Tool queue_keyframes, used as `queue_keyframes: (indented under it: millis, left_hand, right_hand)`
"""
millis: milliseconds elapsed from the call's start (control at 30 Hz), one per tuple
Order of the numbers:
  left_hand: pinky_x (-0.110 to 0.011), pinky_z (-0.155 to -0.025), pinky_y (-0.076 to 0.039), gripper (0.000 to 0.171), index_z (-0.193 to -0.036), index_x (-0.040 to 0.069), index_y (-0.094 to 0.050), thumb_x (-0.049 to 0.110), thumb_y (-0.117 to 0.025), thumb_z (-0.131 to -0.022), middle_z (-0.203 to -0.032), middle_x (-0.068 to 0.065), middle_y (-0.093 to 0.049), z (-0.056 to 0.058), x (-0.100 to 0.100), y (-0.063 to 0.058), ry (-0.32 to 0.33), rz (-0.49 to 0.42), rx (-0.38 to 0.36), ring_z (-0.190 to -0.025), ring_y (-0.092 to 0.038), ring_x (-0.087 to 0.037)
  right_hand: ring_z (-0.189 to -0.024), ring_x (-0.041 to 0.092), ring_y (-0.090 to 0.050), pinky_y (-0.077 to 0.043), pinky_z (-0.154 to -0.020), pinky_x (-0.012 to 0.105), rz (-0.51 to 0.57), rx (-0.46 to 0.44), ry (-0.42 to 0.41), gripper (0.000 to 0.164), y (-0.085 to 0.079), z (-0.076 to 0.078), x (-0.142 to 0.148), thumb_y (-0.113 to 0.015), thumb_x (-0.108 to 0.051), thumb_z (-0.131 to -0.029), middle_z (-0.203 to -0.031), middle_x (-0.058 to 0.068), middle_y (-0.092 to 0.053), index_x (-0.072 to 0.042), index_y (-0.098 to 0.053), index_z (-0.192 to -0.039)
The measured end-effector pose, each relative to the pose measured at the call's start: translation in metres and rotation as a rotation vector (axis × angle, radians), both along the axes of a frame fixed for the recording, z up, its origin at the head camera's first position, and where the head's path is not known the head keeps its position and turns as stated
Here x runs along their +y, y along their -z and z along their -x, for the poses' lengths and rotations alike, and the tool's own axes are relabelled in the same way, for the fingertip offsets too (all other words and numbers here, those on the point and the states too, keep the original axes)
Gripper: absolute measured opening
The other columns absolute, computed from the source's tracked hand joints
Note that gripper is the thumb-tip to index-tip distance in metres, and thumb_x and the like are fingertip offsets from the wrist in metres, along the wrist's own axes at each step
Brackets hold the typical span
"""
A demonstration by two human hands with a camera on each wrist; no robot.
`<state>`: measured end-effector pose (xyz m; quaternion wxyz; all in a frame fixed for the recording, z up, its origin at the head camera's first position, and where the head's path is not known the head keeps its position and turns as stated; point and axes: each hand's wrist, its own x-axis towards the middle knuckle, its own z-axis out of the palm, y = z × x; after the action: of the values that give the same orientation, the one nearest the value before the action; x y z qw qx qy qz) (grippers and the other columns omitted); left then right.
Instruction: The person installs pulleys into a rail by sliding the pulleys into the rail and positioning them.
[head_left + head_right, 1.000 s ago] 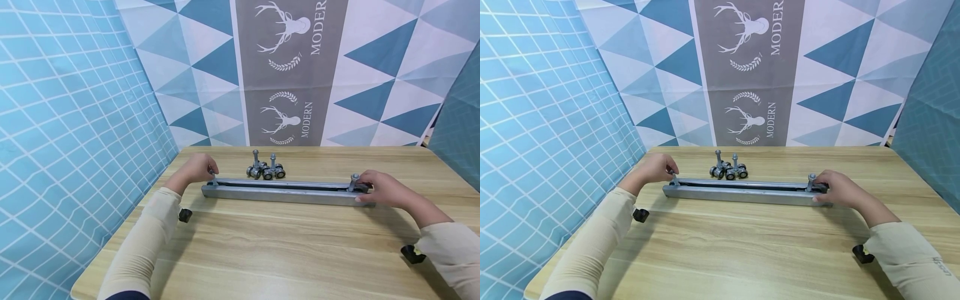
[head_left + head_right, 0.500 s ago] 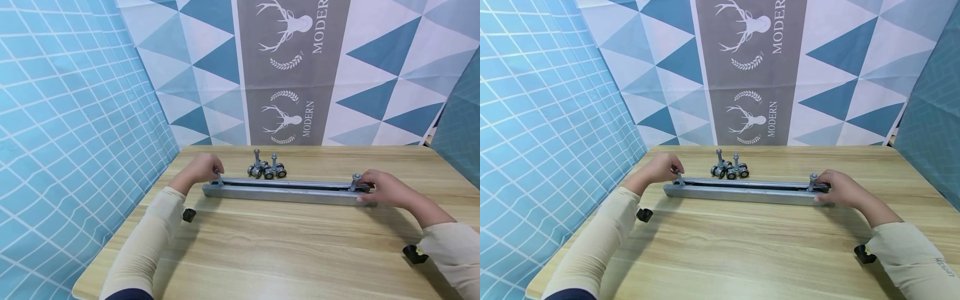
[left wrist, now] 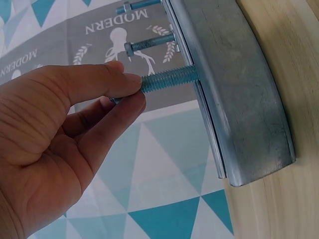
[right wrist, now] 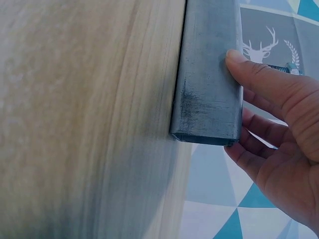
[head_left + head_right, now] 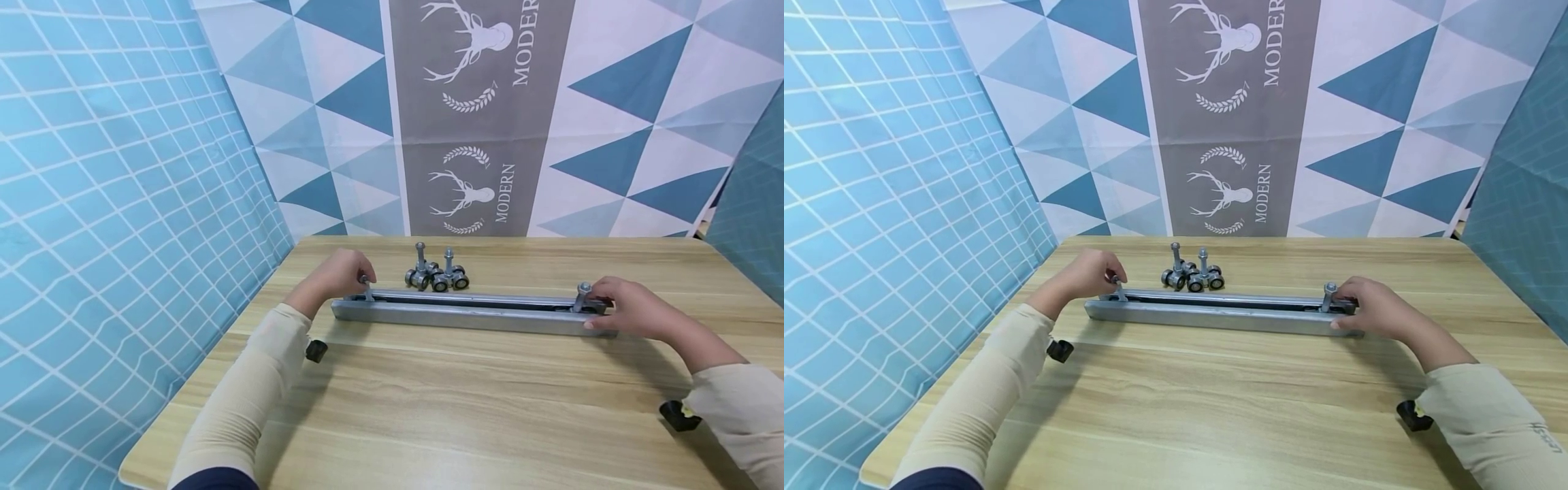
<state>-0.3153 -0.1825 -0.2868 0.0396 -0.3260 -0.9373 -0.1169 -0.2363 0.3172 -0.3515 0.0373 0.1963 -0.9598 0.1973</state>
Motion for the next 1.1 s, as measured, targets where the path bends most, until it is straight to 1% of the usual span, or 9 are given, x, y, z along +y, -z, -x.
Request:
queue_keyframes:
  millis: [233, 600, 800, 933, 1100]
  left_hand:
    - [-0.031, -0.070, -0.054, 0.017, -0.088, 0.008, -0.078, -0.003, -0.069, -0.080, -0.086, -0.001, -0.072, 0.000, 0.005, 0.002, 0.024, 0.011, 0.028, -0.074, -0.063, -0.011]
    - [-0.031, -0.070, -0.054, 0.017, -0.089, 0.009, -0.078, -0.003, -0.068, -0.081, -0.087, -0.002, -0.072, -0.004, 0.016, 0.001, 0.052, 0.004, 0.023, -0.074, -0.063, -0.011]
    - [-0.031, -0.070, -0.054, 0.018, -0.090, 0.009, -0.078, -0.003, -0.068, -0.081, -0.088, -0.002, -0.072, -0.005, 0.021, 0.001, 0.063, -0.001, 0.019, -0.075, -0.063, -0.011]
    - [-0.030, -0.070, -0.054, 0.018, -0.090, 0.009, -0.078, -0.002, -0.067, -0.081, -0.089, -0.002, -0.072, -0.005, 0.024, 0.001, 0.075, -0.001, 0.029, -0.075, -0.064, -0.011]
    - [-0.029, -0.070, -0.054, 0.018, -0.090, 0.009, -0.078, -0.003, -0.068, -0.081, -0.088, -0.002, -0.072, -0.005, 0.028, 0.003, 0.095, -0.003, 0.048, -0.075, -0.063, -0.011]
  right_hand:
    - [-0.098, 0.040, -0.060, -0.051, -0.075, 0.052, 0.006, -0.001, 0.001, 0.052, -0.001, -0.001, 0.000, -0.082, -0.024, -0.076, -0.114, 0.026, -0.059, 0.008, -0.064, -0.113]
    - [-0.096, 0.037, -0.060, -0.051, -0.074, 0.051, 0.011, -0.004, -0.004, 0.050, 0.000, -0.001, 0.000, -0.082, -0.023, -0.076, -0.112, 0.024, -0.060, 0.007, -0.065, -0.112]
    - [-0.097, 0.039, -0.060, -0.051, -0.075, 0.052, 0.015, 0.002, -0.007, 0.050, 0.001, -0.001, 0.001, -0.082, -0.023, -0.077, -0.113, 0.025, -0.060, 0.008, -0.065, -0.112]
    - [-0.099, 0.040, -0.060, -0.051, -0.076, 0.053, 0.013, 0.001, -0.004, 0.051, 0.001, -0.001, 0.001, -0.082, -0.023, -0.077, -0.114, 0.026, -0.059, 0.008, -0.064, -0.113]
    - [-0.098, 0.039, -0.060, -0.051, -0.076, 0.053, 0.004, 0.009, 0.001, 0.051, 0.000, -0.001, -0.001, -0.082, -0.023, -0.076, -0.112, 0.025, -0.060, 0.008, -0.065, -0.112]
